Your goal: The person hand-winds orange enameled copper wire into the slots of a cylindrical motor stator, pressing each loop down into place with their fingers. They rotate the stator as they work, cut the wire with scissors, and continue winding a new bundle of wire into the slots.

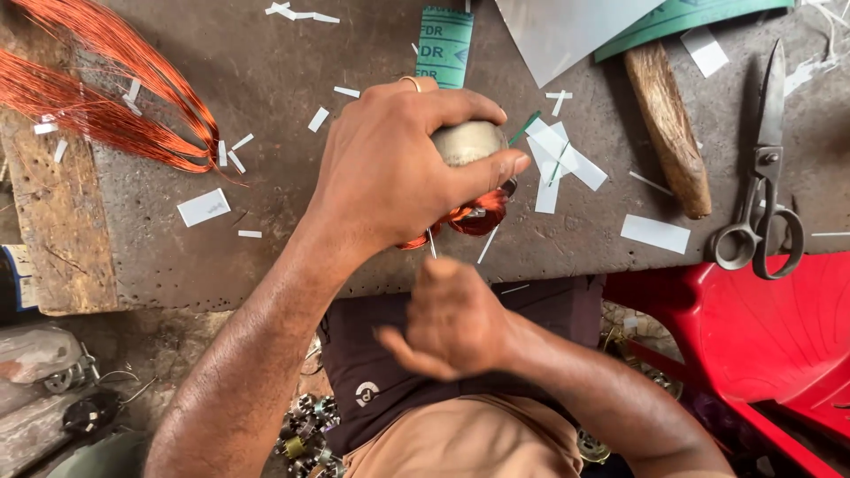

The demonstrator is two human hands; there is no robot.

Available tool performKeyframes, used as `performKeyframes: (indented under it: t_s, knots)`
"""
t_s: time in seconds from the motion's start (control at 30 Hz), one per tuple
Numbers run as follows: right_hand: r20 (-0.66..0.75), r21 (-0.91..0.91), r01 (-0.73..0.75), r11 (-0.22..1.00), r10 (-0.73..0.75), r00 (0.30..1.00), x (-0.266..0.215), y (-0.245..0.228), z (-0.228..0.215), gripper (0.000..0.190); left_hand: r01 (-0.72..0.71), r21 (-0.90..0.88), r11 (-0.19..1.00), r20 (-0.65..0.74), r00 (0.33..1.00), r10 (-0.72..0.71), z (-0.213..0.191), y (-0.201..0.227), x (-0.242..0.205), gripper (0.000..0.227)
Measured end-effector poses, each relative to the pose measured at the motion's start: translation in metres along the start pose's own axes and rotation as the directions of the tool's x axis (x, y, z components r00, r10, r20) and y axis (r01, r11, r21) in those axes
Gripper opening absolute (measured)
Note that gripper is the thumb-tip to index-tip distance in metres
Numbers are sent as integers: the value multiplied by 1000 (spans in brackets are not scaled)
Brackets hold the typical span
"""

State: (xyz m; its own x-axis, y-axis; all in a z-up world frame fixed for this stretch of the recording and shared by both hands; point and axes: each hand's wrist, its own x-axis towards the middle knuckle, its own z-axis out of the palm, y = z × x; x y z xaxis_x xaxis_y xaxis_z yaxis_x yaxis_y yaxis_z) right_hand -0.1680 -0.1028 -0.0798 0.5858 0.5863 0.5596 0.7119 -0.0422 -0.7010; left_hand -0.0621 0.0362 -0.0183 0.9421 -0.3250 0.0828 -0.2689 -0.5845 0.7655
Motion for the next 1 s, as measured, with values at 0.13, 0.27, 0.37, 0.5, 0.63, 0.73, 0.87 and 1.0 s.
performKeyframes:
  t_s: [0.13,0.27,0.37,0.5,0.63,0.73,0.87,1.0]
  knots:
    - [-92,124,-221,967,233,968,11,-9,0,52,-64,41,997,2,998,64,3,-2,-5,42]
    - [-102,223,-361,905,390,915,20,-11,-4,49,-55,22,998,21,998,55,-2,-3,3,42]
    - [-82,137,-228,964,241,967,15,1,2,46,42,-15,999,65,997,-41,-5,-2,8,42]
    - [-60,61,-46,997,50,997,4,9,3,51,-24,-75,997,-25,999,22,-3,-14,5,41]
    - [-19,28,-1,1000,2,1000,-18,-18,-14,52,118,-61,991,49,992,-115,-2,7,11,42]
    - [-5,29,64,998,-64,998,-37,-32,-25,53,54,61,997,36,998,-56,8,12,17,40]
    - [114,-105,71,992,-59,992,-28,-31,-43,53,92,180,979,163,979,-122,17,24,33,43]
    - [220,-177,32,984,7,976,-27,-27,-47,54,105,247,963,230,959,-164,24,27,42,43]
